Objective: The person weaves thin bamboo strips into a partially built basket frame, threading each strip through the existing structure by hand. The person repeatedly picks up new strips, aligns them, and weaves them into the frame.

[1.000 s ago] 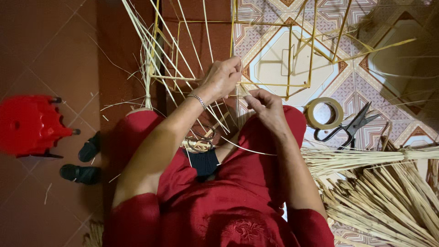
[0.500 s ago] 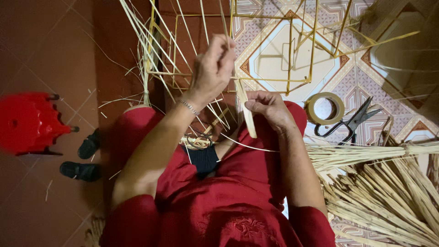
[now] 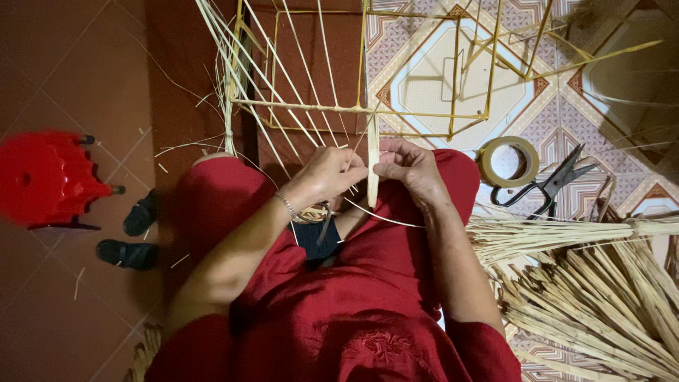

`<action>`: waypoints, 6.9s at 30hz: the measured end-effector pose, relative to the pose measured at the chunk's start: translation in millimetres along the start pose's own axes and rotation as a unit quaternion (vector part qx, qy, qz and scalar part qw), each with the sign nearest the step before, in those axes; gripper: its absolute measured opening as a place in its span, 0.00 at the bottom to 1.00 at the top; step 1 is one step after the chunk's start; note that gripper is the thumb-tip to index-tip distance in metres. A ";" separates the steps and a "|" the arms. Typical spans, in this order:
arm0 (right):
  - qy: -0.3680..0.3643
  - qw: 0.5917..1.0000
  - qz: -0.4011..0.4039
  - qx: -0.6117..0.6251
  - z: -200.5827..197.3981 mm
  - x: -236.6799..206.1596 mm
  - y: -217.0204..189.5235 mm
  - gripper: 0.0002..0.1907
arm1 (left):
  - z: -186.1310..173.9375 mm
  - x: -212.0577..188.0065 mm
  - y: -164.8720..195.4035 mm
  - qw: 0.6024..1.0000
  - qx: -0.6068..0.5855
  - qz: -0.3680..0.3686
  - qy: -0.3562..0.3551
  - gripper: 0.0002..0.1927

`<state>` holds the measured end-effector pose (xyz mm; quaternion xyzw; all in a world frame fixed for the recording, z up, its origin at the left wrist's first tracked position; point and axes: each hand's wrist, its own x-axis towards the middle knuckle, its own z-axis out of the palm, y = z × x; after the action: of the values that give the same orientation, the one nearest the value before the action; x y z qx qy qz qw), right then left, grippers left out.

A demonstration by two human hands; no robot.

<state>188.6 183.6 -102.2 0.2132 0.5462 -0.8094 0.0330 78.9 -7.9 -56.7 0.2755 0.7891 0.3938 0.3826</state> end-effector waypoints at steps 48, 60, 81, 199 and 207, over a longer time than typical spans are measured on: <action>0.105 0.948 -0.129 -0.272 14.6 0.5 1.8 0.07 | 26.9 14.9 -8.2 0.998 -0.052 0.036 -0.022 0.10; 0.100 0.978 -0.148 -0.112 -6.3 6.6 14.9 0.06 | -84.9 -67.1 83.1 0.888 0.041 0.397 0.228 0.08; 0.039 0.973 -0.046 0.221 -18.1 -4.5 -5.5 0.13 | -22.6 103.4 2.7 0.962 0.091 0.177 0.186 0.09; 0.221 0.798 -0.421 -0.370 40.8 -13.3 -8.7 0.04 | -14.7 89.6 1.3 0.974 0.137 0.160 0.077 0.18; 0.235 0.812 -0.418 -0.333 25.6 -8.0 -2.8 0.06 | -5.8 106.7 -19.4 0.963 0.202 0.156 0.084 0.19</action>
<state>187.1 160.3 -88.7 0.1238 0.8099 -0.4388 -0.3690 12.3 57.9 -111.9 0.4327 0.8288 0.3027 0.1850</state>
